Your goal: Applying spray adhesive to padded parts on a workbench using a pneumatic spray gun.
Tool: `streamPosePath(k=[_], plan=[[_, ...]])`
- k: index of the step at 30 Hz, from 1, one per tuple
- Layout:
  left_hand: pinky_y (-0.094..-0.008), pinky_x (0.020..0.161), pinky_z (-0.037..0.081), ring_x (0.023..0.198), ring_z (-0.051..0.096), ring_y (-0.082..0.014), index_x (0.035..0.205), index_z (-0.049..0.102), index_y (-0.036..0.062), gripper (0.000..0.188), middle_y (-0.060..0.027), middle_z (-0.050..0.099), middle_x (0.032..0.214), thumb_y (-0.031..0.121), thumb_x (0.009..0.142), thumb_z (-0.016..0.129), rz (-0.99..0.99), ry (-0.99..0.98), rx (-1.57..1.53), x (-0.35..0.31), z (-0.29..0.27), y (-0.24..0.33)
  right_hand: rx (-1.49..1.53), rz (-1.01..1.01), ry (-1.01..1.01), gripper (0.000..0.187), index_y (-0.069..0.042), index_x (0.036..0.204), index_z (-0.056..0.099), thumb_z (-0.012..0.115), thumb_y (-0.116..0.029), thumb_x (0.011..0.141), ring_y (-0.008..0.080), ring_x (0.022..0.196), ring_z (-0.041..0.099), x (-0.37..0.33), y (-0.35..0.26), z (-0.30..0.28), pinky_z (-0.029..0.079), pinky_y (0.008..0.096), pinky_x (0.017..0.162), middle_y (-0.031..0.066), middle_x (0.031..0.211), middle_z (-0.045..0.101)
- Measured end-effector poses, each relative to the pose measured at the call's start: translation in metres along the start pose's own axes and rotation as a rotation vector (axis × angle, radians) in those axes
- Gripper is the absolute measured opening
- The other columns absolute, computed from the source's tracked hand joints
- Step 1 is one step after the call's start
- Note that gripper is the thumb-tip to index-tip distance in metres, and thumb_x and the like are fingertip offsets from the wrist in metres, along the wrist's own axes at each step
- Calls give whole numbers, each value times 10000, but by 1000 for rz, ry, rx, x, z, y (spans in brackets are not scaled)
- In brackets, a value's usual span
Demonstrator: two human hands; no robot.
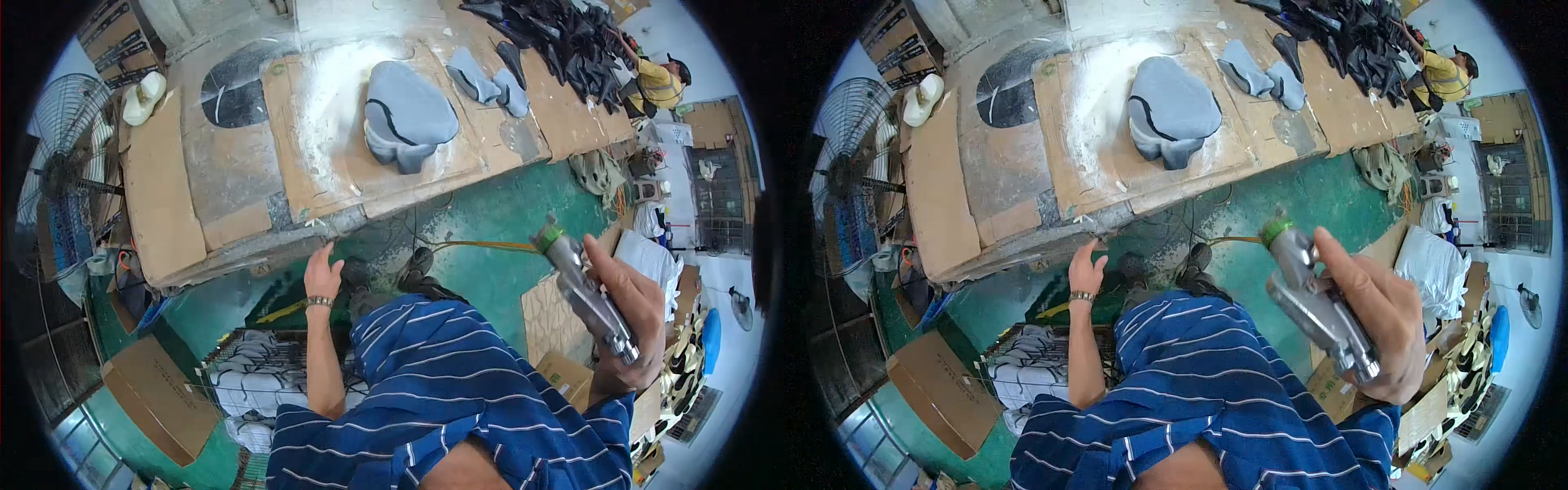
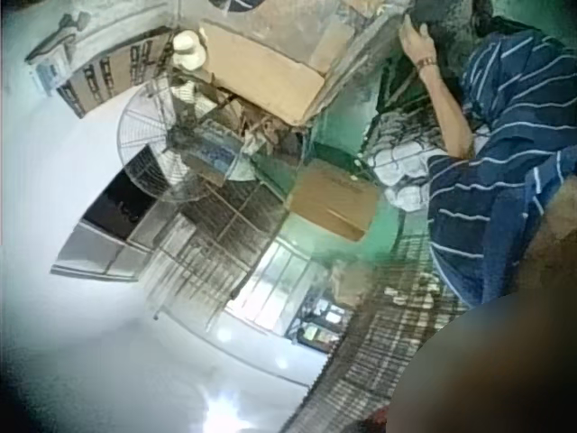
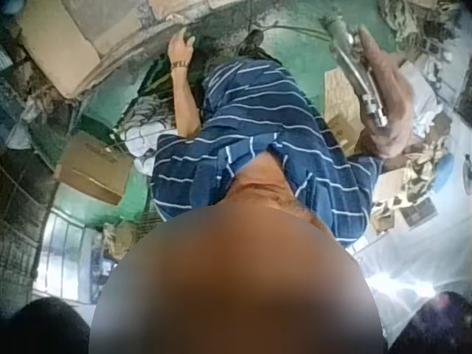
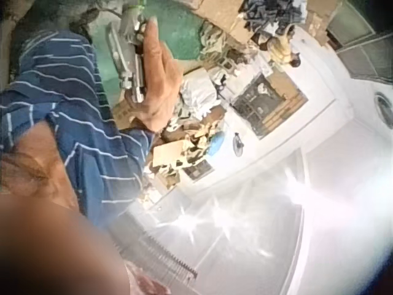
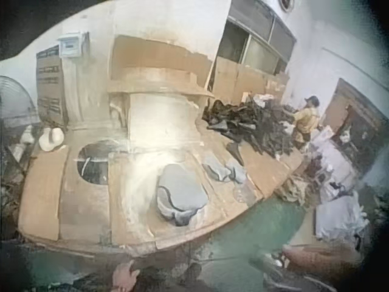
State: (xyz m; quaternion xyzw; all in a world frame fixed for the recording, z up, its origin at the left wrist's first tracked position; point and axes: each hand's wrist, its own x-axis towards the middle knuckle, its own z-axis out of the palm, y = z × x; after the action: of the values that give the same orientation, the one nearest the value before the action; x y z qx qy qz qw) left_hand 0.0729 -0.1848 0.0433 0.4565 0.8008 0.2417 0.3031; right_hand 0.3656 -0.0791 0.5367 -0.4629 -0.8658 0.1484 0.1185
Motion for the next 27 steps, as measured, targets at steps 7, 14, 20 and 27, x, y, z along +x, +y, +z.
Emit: streamPosePath(k=[7,14,20,27], plan=[[-507,1062,479,1285,562,-417,1362,632,87,476,-213,633,1364,197,914,745,61,1,-79,20,-3,11,-51,-83,-14,690,-4,1355,668,855,-77,695,208,689,682,-14,-31,7,530,324,648,111,783,684],[-508,1101,455,1327,544,-405,1358,635,70,459,-208,632,1380,250,944,719,109,-4,-95,31,5,8,-128,-193,-97,719,100,1329,629,885,-169,713,198,588,620,-33,-32,6,461,310,524,95,713,628],[-462,982,510,1143,650,-384,1253,701,54,382,-180,700,1229,188,899,745,119,129,-268,60,-15,53,-82,-88,-153,694,70,1370,618,812,-224,773,208,637,624,-53,-7,-10,464,314,580,105,765,633],[-429,1029,482,1177,640,-344,1183,739,79,323,-156,707,1218,210,888,756,445,432,-298,150,-40,166,139,-17,-90,717,81,1377,612,725,-402,859,232,700,647,-64,66,-11,490,336,656,120,816,654]])
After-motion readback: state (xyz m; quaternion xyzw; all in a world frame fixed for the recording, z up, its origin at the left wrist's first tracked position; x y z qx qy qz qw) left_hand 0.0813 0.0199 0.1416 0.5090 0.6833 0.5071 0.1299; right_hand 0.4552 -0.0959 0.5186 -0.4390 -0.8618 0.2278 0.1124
